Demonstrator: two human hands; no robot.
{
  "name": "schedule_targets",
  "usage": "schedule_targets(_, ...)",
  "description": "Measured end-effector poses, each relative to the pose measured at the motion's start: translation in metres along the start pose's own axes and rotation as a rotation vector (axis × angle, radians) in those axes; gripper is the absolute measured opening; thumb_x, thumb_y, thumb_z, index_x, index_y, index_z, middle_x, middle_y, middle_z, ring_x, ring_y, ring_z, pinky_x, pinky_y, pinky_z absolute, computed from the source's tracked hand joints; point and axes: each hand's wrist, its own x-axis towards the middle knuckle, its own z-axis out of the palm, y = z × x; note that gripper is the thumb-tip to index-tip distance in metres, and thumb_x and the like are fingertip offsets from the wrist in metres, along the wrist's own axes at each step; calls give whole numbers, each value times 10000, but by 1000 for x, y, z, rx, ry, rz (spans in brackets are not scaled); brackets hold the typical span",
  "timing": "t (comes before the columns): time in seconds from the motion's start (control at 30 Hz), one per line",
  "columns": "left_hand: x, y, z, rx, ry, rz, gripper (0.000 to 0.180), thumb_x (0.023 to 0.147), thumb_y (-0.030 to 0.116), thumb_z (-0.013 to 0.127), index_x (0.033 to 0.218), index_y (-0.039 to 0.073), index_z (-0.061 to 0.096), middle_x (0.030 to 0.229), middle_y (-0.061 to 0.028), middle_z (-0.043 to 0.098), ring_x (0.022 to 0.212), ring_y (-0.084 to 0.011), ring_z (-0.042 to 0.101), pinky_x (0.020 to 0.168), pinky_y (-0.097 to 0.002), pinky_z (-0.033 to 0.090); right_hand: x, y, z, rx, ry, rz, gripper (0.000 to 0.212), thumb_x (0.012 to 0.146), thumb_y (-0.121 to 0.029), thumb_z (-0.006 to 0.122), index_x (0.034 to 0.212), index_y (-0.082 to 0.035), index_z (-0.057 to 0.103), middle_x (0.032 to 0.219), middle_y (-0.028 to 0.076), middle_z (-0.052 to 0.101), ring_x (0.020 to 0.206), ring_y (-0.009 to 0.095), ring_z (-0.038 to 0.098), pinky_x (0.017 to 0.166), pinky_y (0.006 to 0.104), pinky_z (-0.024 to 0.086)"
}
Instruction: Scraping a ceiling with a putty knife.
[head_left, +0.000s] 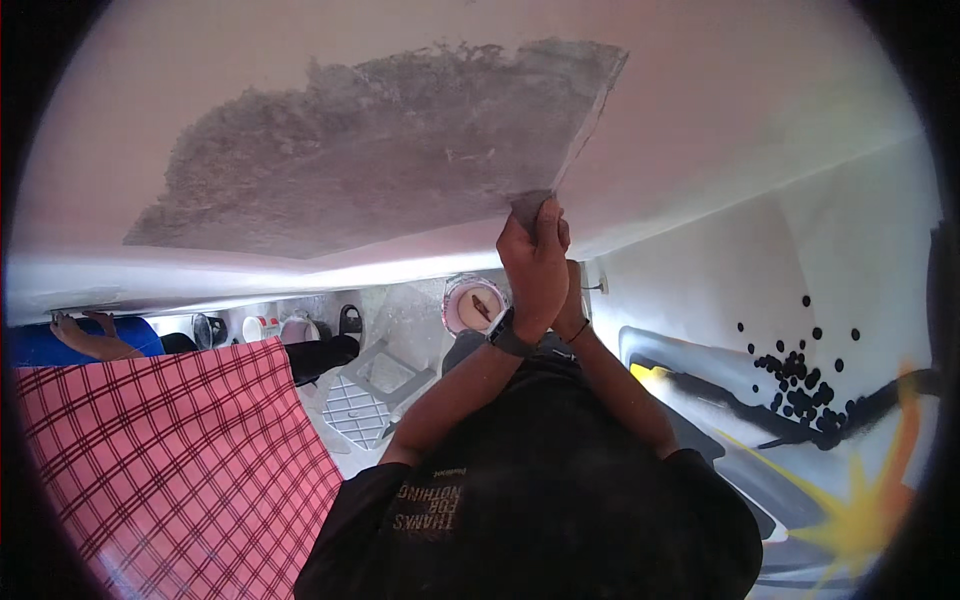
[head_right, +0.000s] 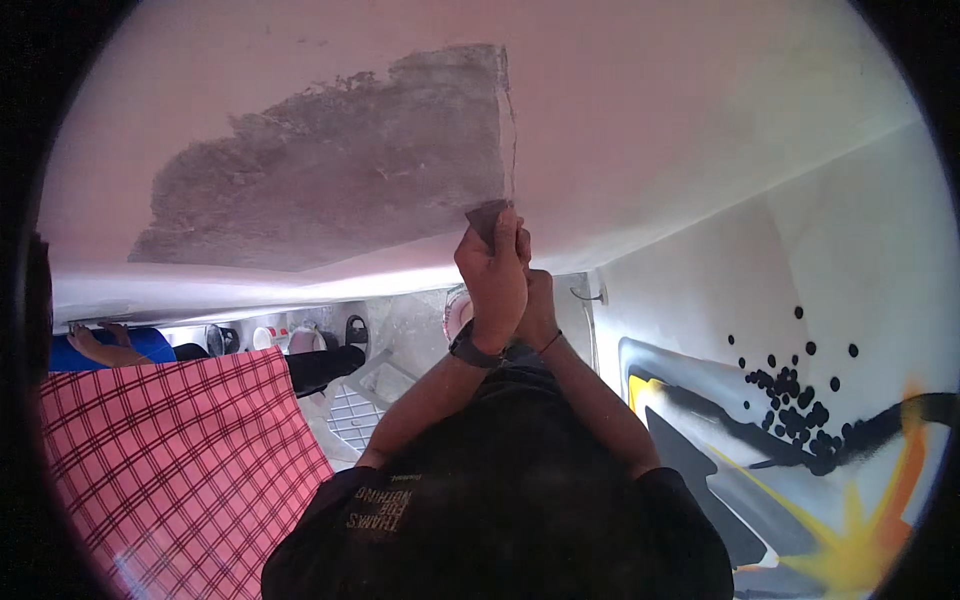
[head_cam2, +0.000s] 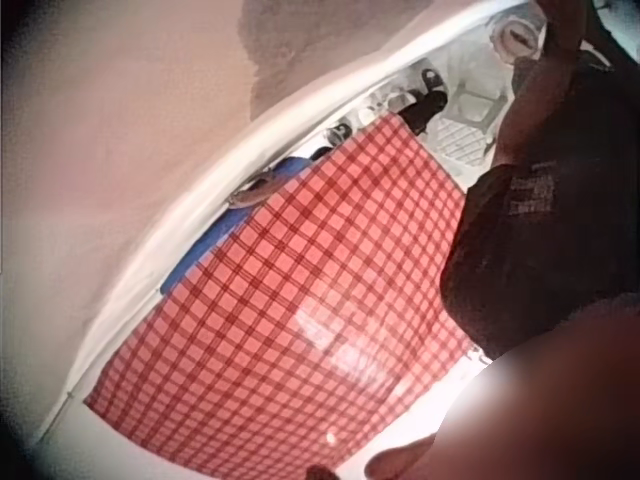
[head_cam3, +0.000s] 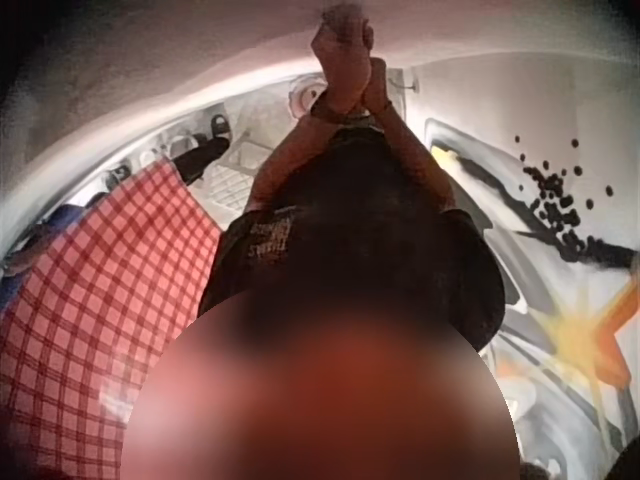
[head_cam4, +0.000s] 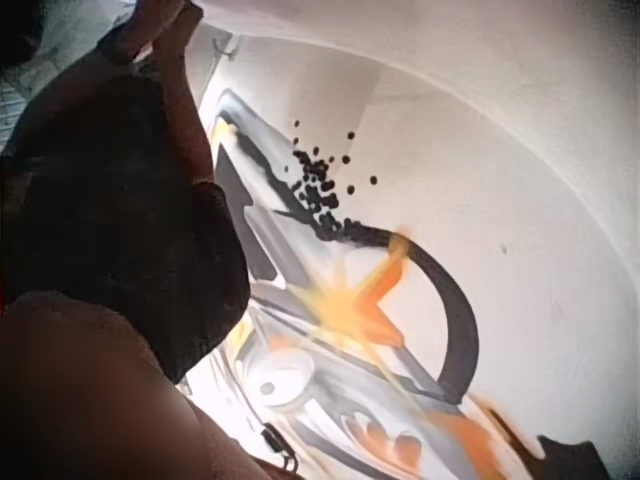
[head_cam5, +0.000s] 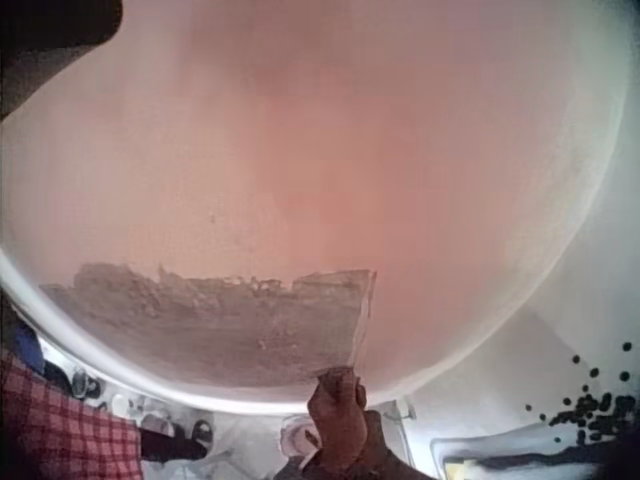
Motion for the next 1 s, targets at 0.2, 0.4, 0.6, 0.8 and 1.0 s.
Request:
schedule_targets(0.2, -3, 3, 1, 0, -2, 24, 167, 969, 105, 544, 833, 8, 538, 631, 1, 503, 556, -64, 433, 501, -224, 334, -4, -6, 2, 105, 80, -21, 227, 777, -178, 689, 814, 35, 618, 704, 171, 663, 646, 280, 670, 540, 356, 475)
schedule_targets(0.4, -1, 2, 0, -17, 35, 9, 173, 970, 113, 544, 833, 8, 537, 653, -3, 521, 562, -67, 448, 507, -222, 347, 0, 6, 3, -8, 29, 10, 213, 783, -165, 681, 815, 39, 630, 699, 156, 666, 670, 221, 672, 552, 354, 475)
schedule_targets(0.6, 2, -4, -8, -39, 71, -66, 183, 971, 126, 553, 830, 11, 536, 648, 6, 507, 566, -60, 433, 508, -213, 339, -2, 3, 9, 39, -7, 102, 213, 773, -165, 685, 828, 34, 637, 715, 162, 675, 693, 211, 676, 569, 367, 485)
schedule_targets(0.8, 8, 0, -16, -55, 33, -34, 184, 971, 129, 556, 832, 10, 539, 627, 4, 498, 557, -56, 421, 499, -215, 322, 5, -8, 13, -146, -58, 60, 213, 768, -173, 684, 843, 21, 635, 739, 181, 674, 701, 271, 687, 580, 369, 492)
schedule_targets(1.0, 11, 9, -21, 41, 42, 11, 198, 973, 135, 556, 823, 7, 537, 622, -2, 502, 557, -59, 427, 496, -223, 324, 7, -7, 23, 8, -35, 38, 196, 772, -170, 680, 826, 10, 623, 702, 180, 658, 670, 267, 677, 562, 361, 484)
